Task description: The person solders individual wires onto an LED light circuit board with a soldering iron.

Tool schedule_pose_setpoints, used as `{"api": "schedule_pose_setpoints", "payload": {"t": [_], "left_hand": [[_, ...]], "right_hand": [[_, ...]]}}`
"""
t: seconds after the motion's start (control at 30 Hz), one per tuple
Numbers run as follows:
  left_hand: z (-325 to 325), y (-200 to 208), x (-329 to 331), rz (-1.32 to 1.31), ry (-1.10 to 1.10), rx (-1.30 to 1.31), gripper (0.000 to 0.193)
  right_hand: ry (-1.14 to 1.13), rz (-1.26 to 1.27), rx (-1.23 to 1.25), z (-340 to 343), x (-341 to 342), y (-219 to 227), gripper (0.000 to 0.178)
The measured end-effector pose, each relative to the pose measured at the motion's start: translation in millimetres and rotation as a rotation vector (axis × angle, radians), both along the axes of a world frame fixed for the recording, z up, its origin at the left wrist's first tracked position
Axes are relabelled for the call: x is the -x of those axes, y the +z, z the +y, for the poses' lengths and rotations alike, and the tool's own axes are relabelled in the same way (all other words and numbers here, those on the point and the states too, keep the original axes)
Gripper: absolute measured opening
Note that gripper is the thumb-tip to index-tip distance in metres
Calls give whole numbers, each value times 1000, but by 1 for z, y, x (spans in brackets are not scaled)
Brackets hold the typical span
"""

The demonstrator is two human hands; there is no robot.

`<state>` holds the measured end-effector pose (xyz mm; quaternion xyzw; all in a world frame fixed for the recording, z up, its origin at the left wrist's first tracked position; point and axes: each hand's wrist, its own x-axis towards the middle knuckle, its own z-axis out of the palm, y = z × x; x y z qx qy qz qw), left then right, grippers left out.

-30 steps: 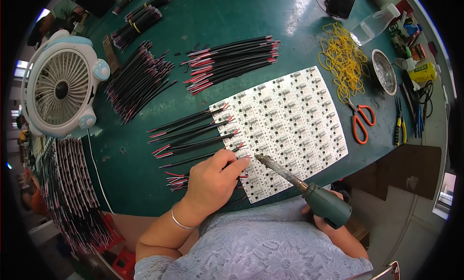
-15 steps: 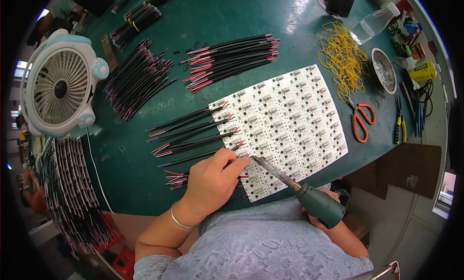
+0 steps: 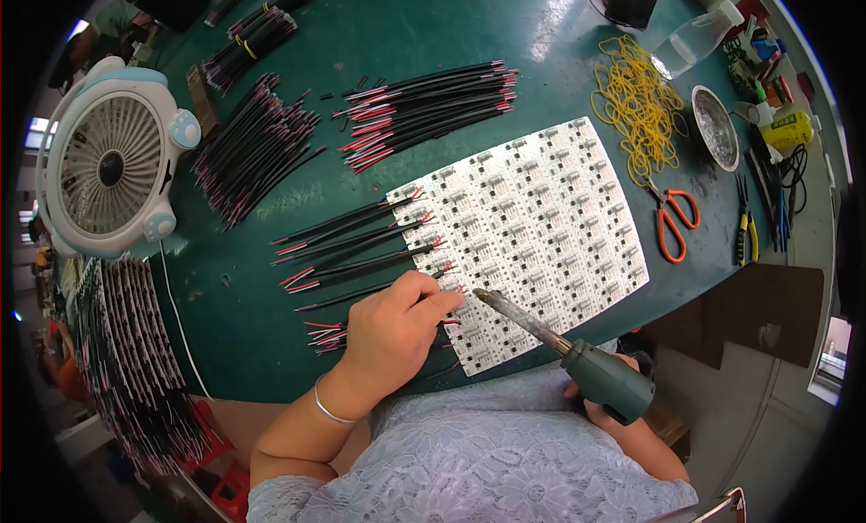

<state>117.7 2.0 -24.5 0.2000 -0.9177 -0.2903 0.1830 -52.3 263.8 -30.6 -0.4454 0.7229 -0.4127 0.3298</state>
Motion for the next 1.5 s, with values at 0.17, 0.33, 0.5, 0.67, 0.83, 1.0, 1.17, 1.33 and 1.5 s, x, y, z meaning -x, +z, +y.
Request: {"api": "schedule_pose_setpoints", "payload": {"t": [0.17,0.33,0.5,0.67,0.83,1.0,1.17,1.33,1.5], "left_hand": [[-1,0,0,21,6,-14,34],[-2,1,1,11,-17,-6,31],[-2,1,1,-8,-24,20,30],[-2,3,2,-30,-46,28,30],[-4,-2,-3,9,-73,28,31],[-4,10,-3,-11,-87,-102,25],[-13,6,-9,193,-124,-15,22],[18,28,-19,111,-105,-24,27],[26,3,-11,46,-54,54,33]], "right_hand": [[119,200,57,-3,5,-2,25],[73,233,101,-12,2,2,27],[34,-221,-134,5,11,-4,27],[94,174,173,-1,7,-13,35],[-273,-412,122,-3,-2,8,64],[-304,-376,176,-1,1,9,76],[-268,-389,123,3,-1,11,74],[-240,-447,95,20,1,7,64],[-69,-305,92,19,7,11,33]]}}
